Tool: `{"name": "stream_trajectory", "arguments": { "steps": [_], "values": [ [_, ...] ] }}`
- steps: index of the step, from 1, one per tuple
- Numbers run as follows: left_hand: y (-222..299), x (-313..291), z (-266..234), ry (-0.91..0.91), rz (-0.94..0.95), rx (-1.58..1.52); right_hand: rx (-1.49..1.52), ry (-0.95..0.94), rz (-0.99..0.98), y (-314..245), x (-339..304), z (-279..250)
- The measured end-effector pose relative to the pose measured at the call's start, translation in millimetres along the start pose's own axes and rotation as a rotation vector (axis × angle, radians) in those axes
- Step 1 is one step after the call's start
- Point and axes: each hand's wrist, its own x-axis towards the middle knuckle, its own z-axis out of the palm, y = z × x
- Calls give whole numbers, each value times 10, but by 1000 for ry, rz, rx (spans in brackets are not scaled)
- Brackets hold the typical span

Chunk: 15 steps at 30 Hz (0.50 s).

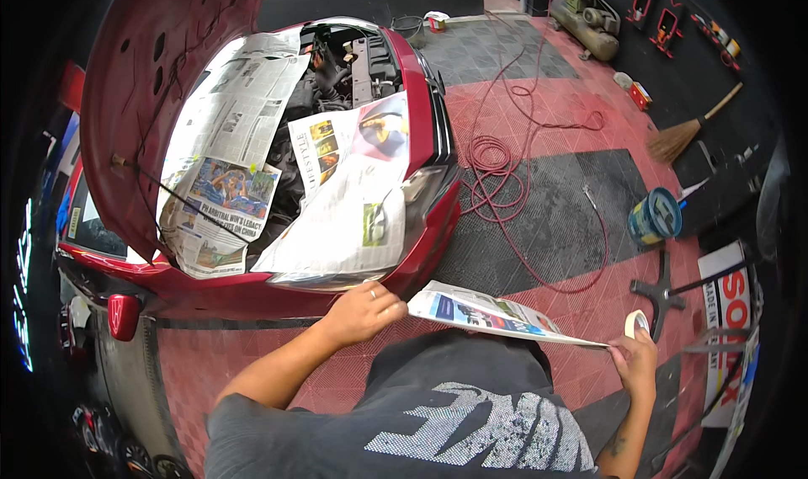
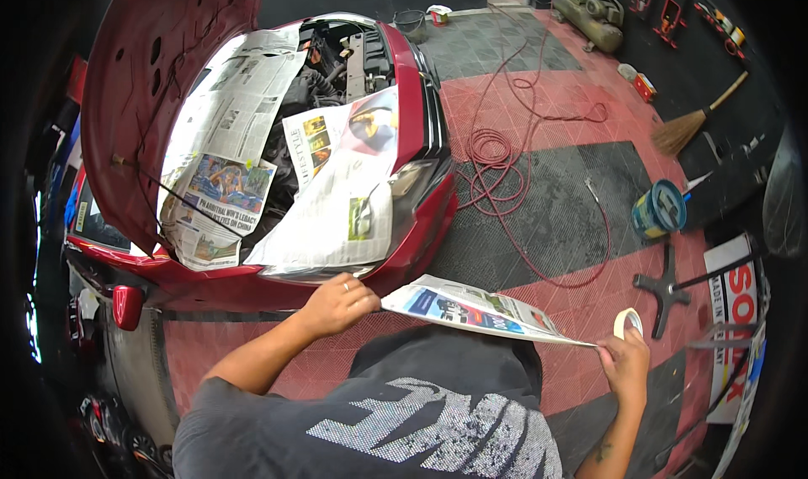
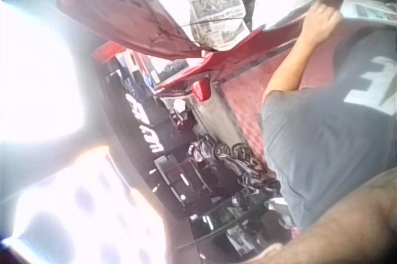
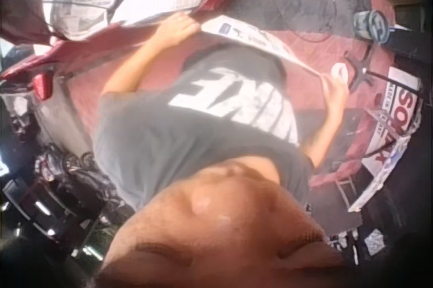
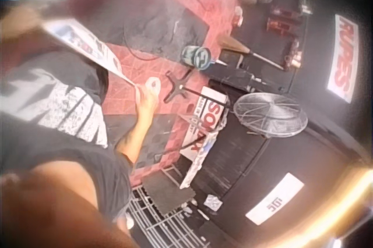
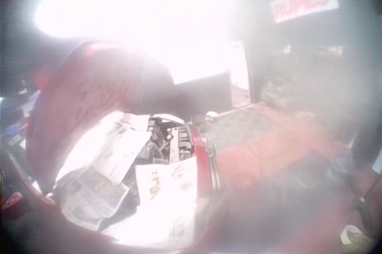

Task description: The person tapes newspaper sheets to the front bumper, hood, and rear window of a red car using masking tape. A coworker assists by taping the side windows and wiping the hood.

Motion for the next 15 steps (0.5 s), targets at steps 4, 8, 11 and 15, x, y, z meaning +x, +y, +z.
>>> {"name": "stream_trajectory", "arguments": {
  "steps": [4,8,11,15],
  "values": [
    [-77,838,15,-170,140,-21,24,-53,-165,757,1363,-524],
    [-335,1430,153,-236,82,-32,3,-191,-273,1071,2556,-777],
    [-628,1794,364,-219,10,-34,-12,-212,-331,1246,3441,-819],
    [-1269,2338,763,-142,-73,-58,-62,-311,-332,1323,4633,-900]
  ]
}}
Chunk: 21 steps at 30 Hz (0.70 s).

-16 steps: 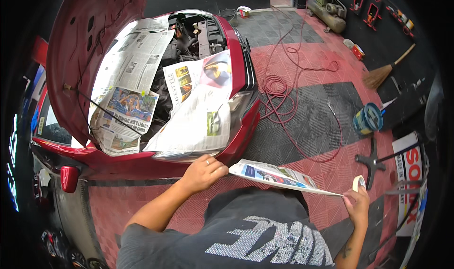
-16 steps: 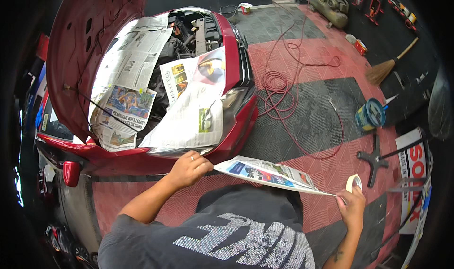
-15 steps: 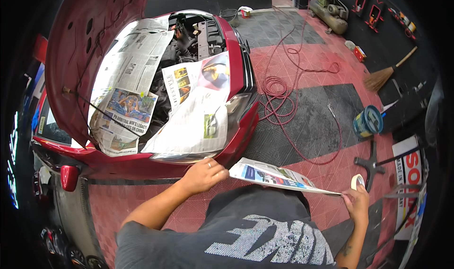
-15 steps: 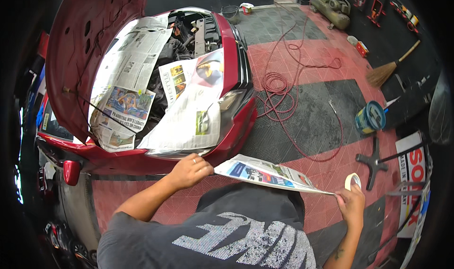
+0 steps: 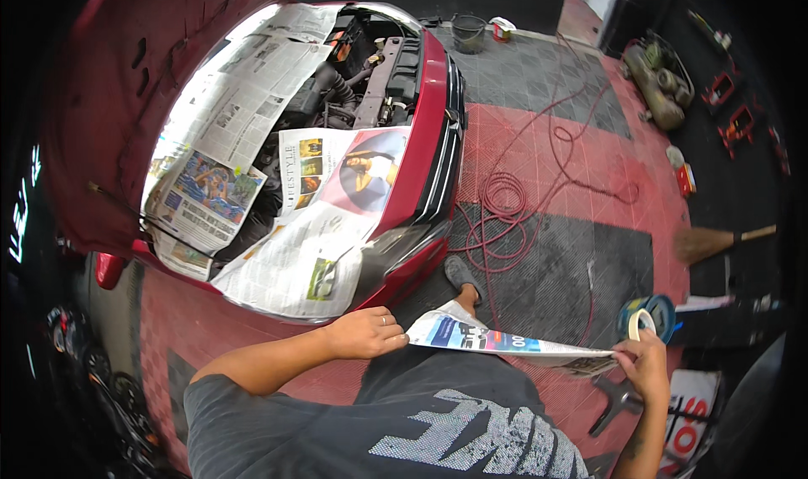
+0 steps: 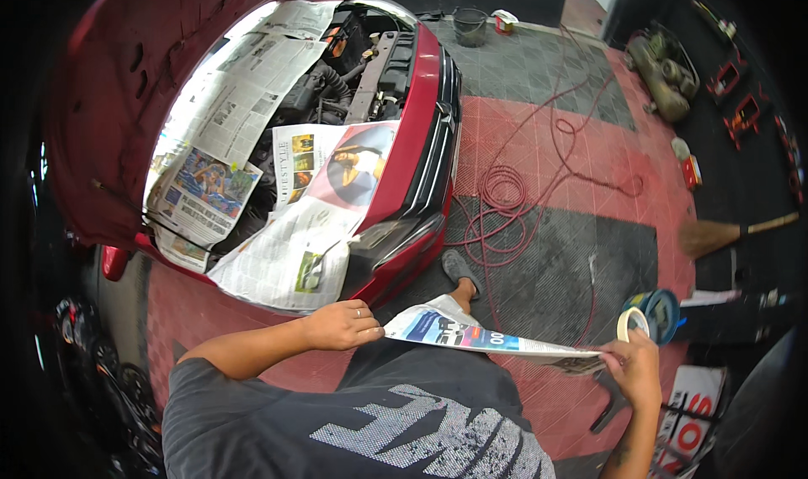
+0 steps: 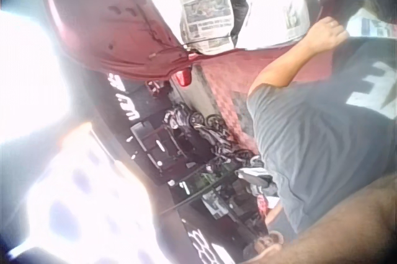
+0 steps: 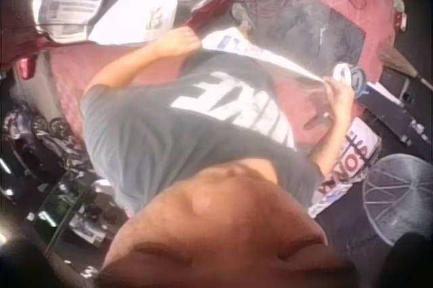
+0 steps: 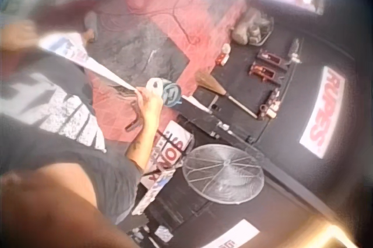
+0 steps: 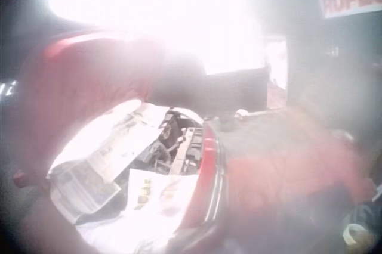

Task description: The person tapes newspaper sheets to the front bumper, hood, and rear window of a red car using masking tape. A coworker assists by taping the side windows and wiping the hood.

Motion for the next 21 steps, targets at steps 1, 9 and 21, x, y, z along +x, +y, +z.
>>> {"name": "stream_trajectory", "arguments": {
  "steps": [1,9,21],
  "values": [
    [-194,136,70,-13,-24,-5,10,-12,-32,95,256,-69],
    [-2114,1250,-83,235,-407,-28,48,-150,6,535,2346,-707],
    [-3560,1948,-721,397,-819,193,-36,-248,-202,766,5822,-1437]
  ]
}}
